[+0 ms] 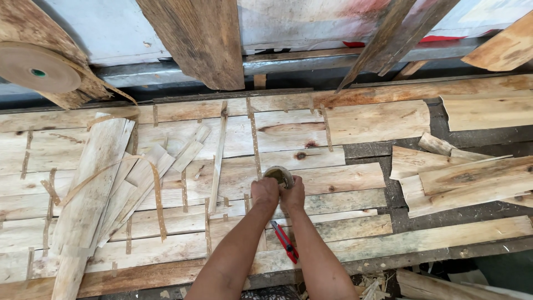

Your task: Applying adhesive to and arranging thin bark or wood strips on a board and trimming them with a utility knife.

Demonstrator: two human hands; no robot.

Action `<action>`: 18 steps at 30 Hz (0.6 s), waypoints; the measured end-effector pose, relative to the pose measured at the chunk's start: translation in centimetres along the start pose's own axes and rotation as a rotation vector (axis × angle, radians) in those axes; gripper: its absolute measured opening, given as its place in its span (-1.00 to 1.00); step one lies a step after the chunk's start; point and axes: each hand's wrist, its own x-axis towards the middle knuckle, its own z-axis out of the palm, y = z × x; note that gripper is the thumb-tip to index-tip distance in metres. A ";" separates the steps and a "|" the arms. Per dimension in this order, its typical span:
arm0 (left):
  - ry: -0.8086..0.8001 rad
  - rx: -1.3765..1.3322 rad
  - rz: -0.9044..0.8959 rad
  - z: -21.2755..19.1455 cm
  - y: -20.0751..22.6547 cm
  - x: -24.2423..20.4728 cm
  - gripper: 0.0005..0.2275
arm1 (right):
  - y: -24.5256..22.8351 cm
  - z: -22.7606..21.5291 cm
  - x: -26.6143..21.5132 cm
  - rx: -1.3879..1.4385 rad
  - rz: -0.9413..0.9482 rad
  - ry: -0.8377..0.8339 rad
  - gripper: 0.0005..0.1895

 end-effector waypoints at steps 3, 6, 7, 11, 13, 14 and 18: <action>-0.061 -0.068 -0.052 -1.8 0.0 -1.0 -0.84 | -1.3 -0.8 -0.7 -0.012 0.032 -0.031 -0.32; -0.092 -0.080 -0.092 -2.0 -0.1 -1.0 -0.83 | -2.0 -1.0 -0.8 -0.017 0.065 -0.040 -0.36; -0.093 -0.080 -0.093 -1.9 -0.1 -0.8 -0.83 | -2.2 -1.0 -0.9 -0.018 0.066 -0.042 -0.36; -0.119 -0.147 -0.123 -2.6 -0.3 -0.5 -0.78 | -2.3 -0.7 -0.8 -0.032 0.089 -0.003 -0.39; -0.151 -0.166 -0.133 -3.0 -0.3 -0.4 -0.75 | -1.9 -0.3 -0.5 -0.038 0.084 0.017 -0.39; -0.150 -0.195 -0.144 -2.9 -0.4 -0.3 -0.72 | -1.6 -0.1 -0.4 -0.035 0.074 0.038 -0.38; -0.159 -0.237 -0.179 -2.7 -0.9 -0.3 -0.67 | -2.1 0.1 -0.5 -0.018 0.084 0.062 -0.34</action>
